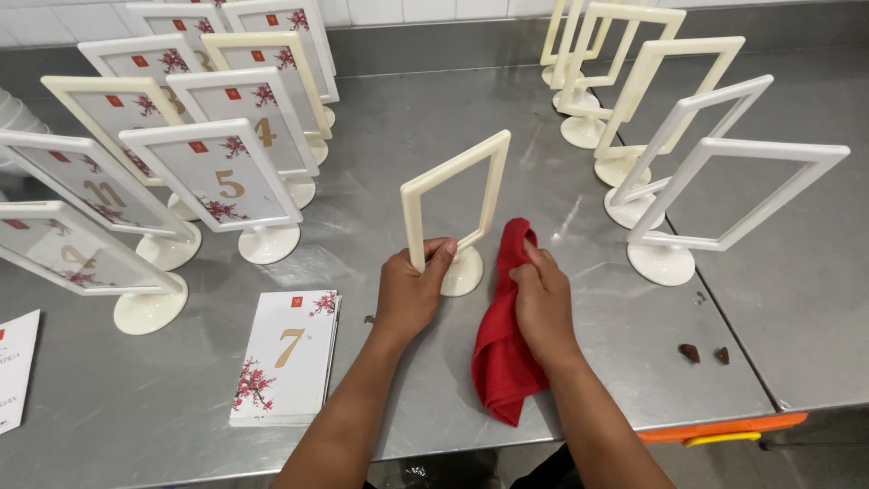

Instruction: The person assembles table number frames by inserting numbered cards into white plastic stands. They use a red cloth to wipe the frames and cards before and after insertion. The person handles multiple frames and cards, arranging them on a metal countertop.

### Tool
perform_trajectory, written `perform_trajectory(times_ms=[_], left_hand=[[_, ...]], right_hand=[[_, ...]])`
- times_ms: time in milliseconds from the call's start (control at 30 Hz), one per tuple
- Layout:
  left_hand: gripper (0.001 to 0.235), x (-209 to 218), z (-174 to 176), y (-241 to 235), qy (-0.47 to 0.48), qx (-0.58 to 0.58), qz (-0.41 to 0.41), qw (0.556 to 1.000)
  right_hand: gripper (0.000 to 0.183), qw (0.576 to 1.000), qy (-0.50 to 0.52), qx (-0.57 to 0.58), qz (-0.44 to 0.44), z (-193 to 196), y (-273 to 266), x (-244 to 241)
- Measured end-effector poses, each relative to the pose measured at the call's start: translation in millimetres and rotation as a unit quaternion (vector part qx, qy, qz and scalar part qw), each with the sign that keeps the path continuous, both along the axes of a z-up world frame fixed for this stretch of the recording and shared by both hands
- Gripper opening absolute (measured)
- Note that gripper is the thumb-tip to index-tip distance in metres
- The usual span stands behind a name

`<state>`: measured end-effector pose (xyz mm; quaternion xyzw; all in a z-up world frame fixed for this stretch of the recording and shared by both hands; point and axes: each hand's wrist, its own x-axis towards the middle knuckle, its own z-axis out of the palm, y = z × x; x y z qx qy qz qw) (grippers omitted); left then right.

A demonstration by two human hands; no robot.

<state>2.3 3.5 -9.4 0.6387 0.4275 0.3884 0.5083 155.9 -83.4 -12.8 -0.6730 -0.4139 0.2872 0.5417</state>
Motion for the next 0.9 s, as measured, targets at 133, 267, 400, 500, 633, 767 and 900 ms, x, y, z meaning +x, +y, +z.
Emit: perform_trajectory(times_ms=[133, 267, 400, 500, 633, 767, 900], left_hand=[[0.038, -1.8, 7.4, -4.4, 0.006, -0.005, -0.001, 1.000], [0.036, -1.1, 0.6, -0.2, 0.004, -0.013, -0.008, 1.000], [0.037, 0.0, 4.2, -2.2, 0.005, -0.006, -0.014, 1.000], [0.037, 0.9, 1.5, -4.7, 0.001, 0.003, -0.003, 1.000], [0.037, 1.8, 1.2, -4.4, -0.015, 0.010, 0.010, 1.000], [0.036, 2.5, 5.3, -3.3, -0.009, 0.007, 0.009, 1.000], [0.036, -2.1, -1.5, 0.6, 0.003, 0.004, -0.011, 1.000]], right_hand=[[0.042, 1.000, 0.005, 0.015, 0.000, -17.0, 9.5, 3.6], [0.050, 0.998, -0.050, -0.016, 0.034, -8.7, 9.6, -6.9], [0.048, 0.986, -0.157, -0.022, 0.059, -3.6, 7.3, -10.0], [0.050, 0.987, -0.149, -0.028, 0.057, -2.1, 4.1, -7.7], [0.051, 0.998, 0.037, 0.022, -0.044, 7.0, 1.5, -6.3], [0.048, 0.999, 0.040, 0.015, -0.030, 0.0, 7.6, -1.8], [0.051, 0.999, -0.032, -0.019, 0.008, -10.9, 15.1, -4.3]])
